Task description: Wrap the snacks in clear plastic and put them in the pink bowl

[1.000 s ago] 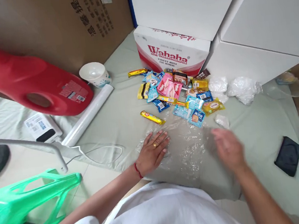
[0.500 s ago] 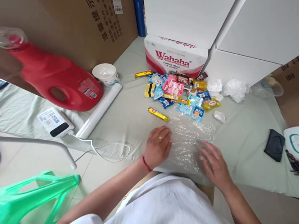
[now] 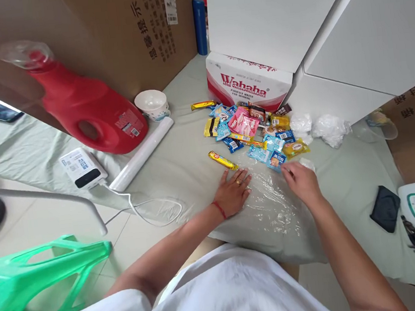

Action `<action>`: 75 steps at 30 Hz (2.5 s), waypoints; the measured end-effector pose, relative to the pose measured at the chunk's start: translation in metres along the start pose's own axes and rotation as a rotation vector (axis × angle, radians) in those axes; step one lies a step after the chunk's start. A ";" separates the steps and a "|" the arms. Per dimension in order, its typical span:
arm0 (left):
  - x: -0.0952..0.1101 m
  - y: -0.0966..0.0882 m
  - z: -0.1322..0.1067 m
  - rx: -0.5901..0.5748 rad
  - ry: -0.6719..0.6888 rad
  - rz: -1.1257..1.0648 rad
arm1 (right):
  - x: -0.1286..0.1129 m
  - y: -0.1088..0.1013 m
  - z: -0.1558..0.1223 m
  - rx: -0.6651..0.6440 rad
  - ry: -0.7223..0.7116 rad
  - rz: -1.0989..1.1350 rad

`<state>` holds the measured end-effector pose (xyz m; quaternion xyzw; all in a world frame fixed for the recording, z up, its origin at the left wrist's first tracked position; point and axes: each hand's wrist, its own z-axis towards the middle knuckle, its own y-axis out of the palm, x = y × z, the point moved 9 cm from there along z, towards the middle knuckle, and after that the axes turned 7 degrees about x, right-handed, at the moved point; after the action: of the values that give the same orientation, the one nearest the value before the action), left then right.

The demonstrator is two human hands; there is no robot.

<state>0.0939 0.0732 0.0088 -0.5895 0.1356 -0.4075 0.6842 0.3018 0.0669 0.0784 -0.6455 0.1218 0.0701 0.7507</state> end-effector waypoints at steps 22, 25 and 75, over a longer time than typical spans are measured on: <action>-0.002 -0.002 -0.007 0.005 -0.016 -0.035 | -0.111 0.051 0.163 -0.186 -0.159 -0.298; -0.003 -0.001 -0.007 0.009 -0.016 -0.023 | -0.111 0.064 0.163 -0.201 -0.171 -0.328; -0.019 -0.005 -0.013 -0.063 -0.118 0.027 | -0.058 0.065 -0.069 -0.084 -0.266 -0.034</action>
<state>0.0711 0.0784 0.0048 -0.6320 0.1155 -0.3583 0.6774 0.2229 0.0118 0.0224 -0.6633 0.0070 0.1473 0.7337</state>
